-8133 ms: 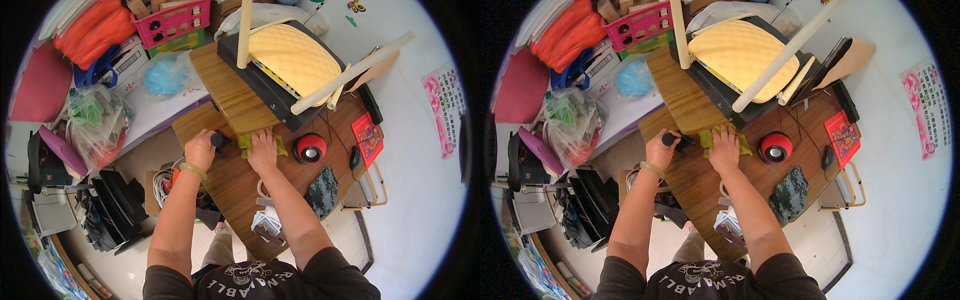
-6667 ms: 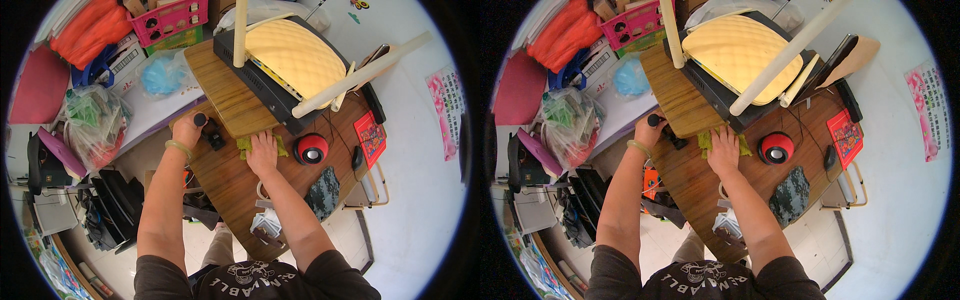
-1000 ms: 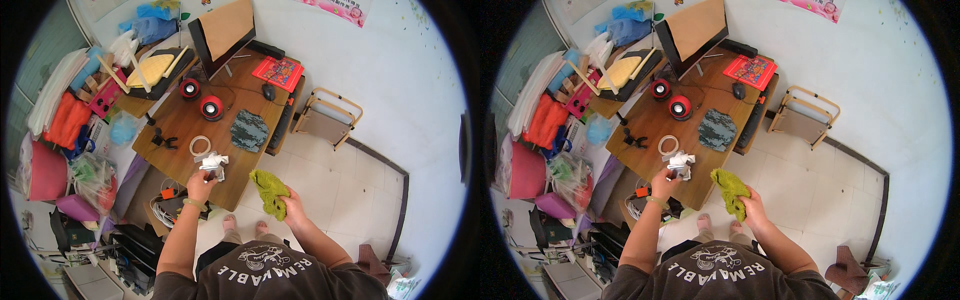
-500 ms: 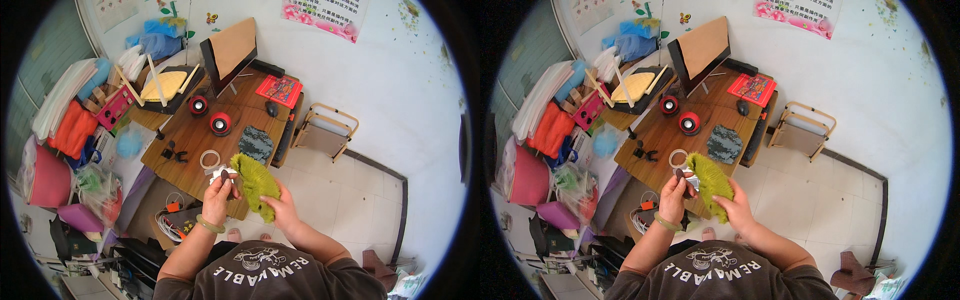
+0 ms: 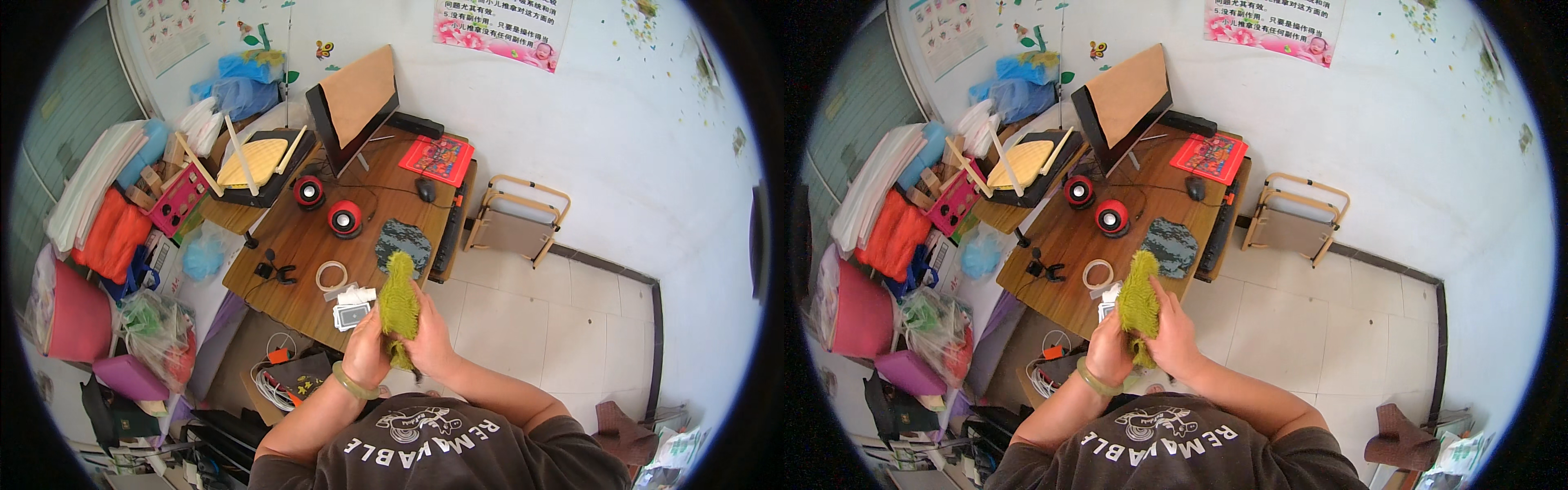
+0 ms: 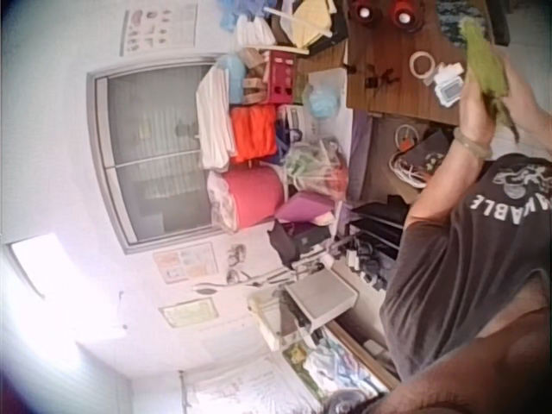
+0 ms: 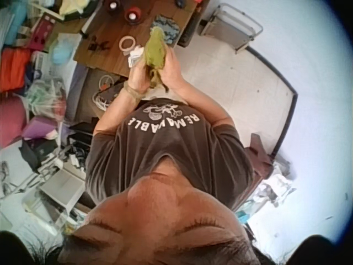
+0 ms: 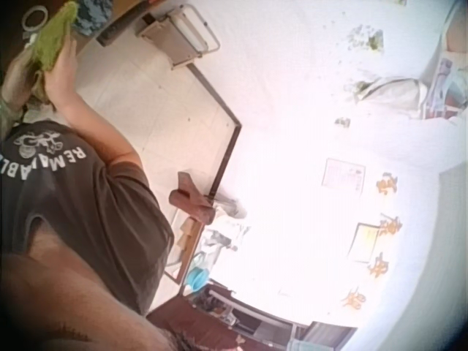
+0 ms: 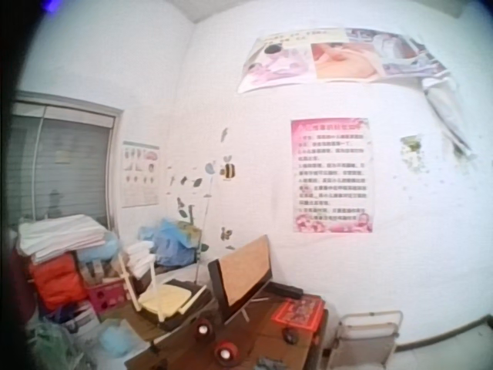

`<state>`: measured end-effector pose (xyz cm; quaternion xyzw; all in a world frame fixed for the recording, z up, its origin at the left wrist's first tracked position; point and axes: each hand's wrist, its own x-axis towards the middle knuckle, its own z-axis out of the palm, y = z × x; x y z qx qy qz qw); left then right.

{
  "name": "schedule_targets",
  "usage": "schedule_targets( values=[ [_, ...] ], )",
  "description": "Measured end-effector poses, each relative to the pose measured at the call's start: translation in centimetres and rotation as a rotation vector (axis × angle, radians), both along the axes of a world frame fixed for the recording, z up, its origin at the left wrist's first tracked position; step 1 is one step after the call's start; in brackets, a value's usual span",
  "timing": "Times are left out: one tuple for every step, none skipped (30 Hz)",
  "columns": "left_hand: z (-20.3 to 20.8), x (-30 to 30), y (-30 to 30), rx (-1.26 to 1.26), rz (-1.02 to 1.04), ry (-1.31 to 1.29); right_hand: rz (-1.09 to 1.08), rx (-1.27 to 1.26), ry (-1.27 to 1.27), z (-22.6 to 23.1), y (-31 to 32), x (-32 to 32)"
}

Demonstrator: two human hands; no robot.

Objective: The person wipes a small wooden stool with a green cloth, cleaning the seat and legs. The person then wipes the table surface and handles a wristwatch and a small white device, placing them back on the table.

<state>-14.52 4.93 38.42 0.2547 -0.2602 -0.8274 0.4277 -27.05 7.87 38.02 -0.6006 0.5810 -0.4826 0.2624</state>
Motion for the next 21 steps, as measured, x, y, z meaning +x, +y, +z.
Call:
schedule_targets(
  values=[
    [0.1, 0.0, 0.0, 0.014, -0.019, 0.008, -0.014, 0.016, -0.019, 0.2, 0.0, 0.0],
    [0.2, 0.0, 0.1, 0.028, -0.037, 0.015, -0.033, -0.05, -0.059, -0.4, -0.2, -0.2],
    [0.5, -0.2, 0.1, -0.027, -0.062, -0.01, -0.053, -0.115, -0.098, -1.4, -0.6, -0.4],
    [1.0, -0.3, 0.2, -0.082, -0.084, -0.035, -0.069, -0.18, -0.137, -1.4, -0.8, -0.3],
    [1.2, -0.3, 0.3, -0.136, -0.106, -0.06, -0.075, -0.133, -0.249, -1.2, -0.8, -0.6],
    [1.1, -0.3, 0.4, -0.207, -0.068, -0.075, -0.081, -0.086, -0.362, -0.6, -0.9, -1.1],
    [1.0, -0.3, 0.4, -0.282, -0.028, -0.091, -0.085, -0.043, -0.475, 0.3, -1.2, -1.6],
    [0.8, -0.3, 0.4, -0.357, 0.012, -0.106, -0.067, -0.049, -0.585, 0.9, -1.5, -2.2],
    [0.2, -0.1, 0.5, -0.442, 0.046, -0.214, -0.05, -0.054, -0.695, 1.4, -1.7, -2.8],
    [-1.1, 0.2, 0.5, -0.526, 0.079, -0.323, -0.032, -0.06, -0.806, 1.8, -2.0, -3.1],
    [-2.1, 0.5, 0.7, -0.606, 0.113, -0.433, -0.067, -0.081, -0.865, 2.2, -2.2, -3.1],
    [-2.9, 0.6, 0.8, -0.601, 0.096, -0.445, -0.071, -0.065, -0.899, 2.5, -2.2, -3.2],
    [-3.4, 0.5, 0.9, -0.594, 0.078, -0.456, -0.075, -0.047, -0.932, 2.7, -2.2, -3.4],
    [-3.7, 0.6, 1.1, -0.587, 0.062, -0.468, -0.079, -0.03, -0.964, 2.8, -2.1, -3.5],
    [-3.8, 0.5, 1.2, -0.725, 0.103, -0.594, -0.081, -0.025, -1.014, 2.9, -1.8, -3.4],
    [-3.3, 0.3, 1.3, -0.735, 0.04, -0.632, -0.085, -0.021, -1.063, 2.9, -1.6, -3.2],
    [-2.5, 0.3, 1.6, -0.745, -0.021, -0.67, -0.087, -0.017, -1.112, 3.0, -1.5, -3.0],
    [-2.1, 0.2, 1.9, -0.755, -0.083, -0.709, -0.096, -0.009, -1.113, 3.0, -1.3, -2.9],
    [-2.2, -0.5, 2.0, -0.852, 0.029, -0.728, -0.11, 0.001, -1.114, 2.8, -1.3, -2.8],
    [-1.9, -0.7, 2.3, -0.844, 0.012, -0.787, -0.123, 0.011, -1.115, 2.7, -1.3, -2.7],
    [-1.3, -0.7, 2.6, -0.836, -0.004, -0.845, -0.131, 0.024, -1.098, 2.5, -1.2, -2.6]
  ],
)
